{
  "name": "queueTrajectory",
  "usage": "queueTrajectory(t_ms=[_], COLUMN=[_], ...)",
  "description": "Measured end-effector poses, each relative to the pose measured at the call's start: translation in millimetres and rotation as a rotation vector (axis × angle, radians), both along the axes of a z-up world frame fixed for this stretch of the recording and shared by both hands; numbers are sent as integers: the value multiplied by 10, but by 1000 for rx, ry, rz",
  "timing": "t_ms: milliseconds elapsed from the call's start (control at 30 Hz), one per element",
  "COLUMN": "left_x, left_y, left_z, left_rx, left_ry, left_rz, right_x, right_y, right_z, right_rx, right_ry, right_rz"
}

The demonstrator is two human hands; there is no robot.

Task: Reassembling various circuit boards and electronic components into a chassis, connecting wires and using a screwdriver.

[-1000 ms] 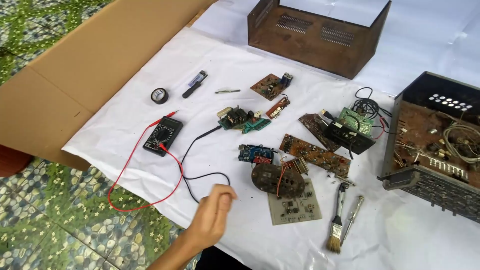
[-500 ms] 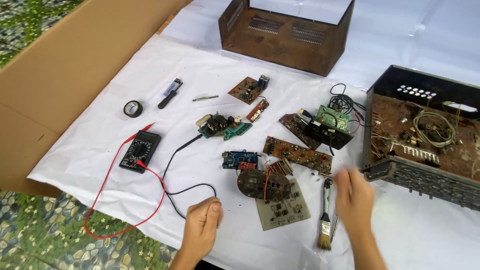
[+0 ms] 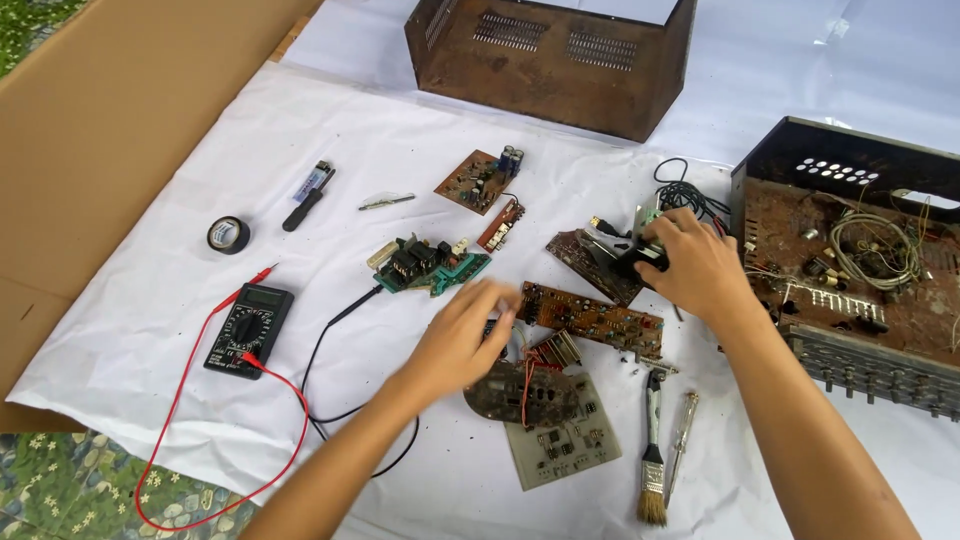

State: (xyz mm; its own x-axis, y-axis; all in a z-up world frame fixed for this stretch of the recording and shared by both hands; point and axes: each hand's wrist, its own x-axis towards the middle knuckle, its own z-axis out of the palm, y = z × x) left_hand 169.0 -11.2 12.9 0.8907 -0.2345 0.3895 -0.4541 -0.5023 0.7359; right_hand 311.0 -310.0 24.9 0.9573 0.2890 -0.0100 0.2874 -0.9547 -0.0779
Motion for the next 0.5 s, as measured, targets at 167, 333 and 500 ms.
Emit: queueTrajectory(t_ms=[167, 333, 500], left_x=[1147, 1656, 1833], left_y=[-445, -890, -1061], left_z=[-122, -355, -614], left_rx=[316, 534, 650], left_ry=[86, 91, 69], left_rz=[-199, -366, -387], right_x=[91, 40, 81], right_y=[-349, -434, -413], right_z=[-249, -113, 11], right_rx=[-100, -136, -162], right_ry=[34, 84, 209], right_rz=[10, -14, -19])
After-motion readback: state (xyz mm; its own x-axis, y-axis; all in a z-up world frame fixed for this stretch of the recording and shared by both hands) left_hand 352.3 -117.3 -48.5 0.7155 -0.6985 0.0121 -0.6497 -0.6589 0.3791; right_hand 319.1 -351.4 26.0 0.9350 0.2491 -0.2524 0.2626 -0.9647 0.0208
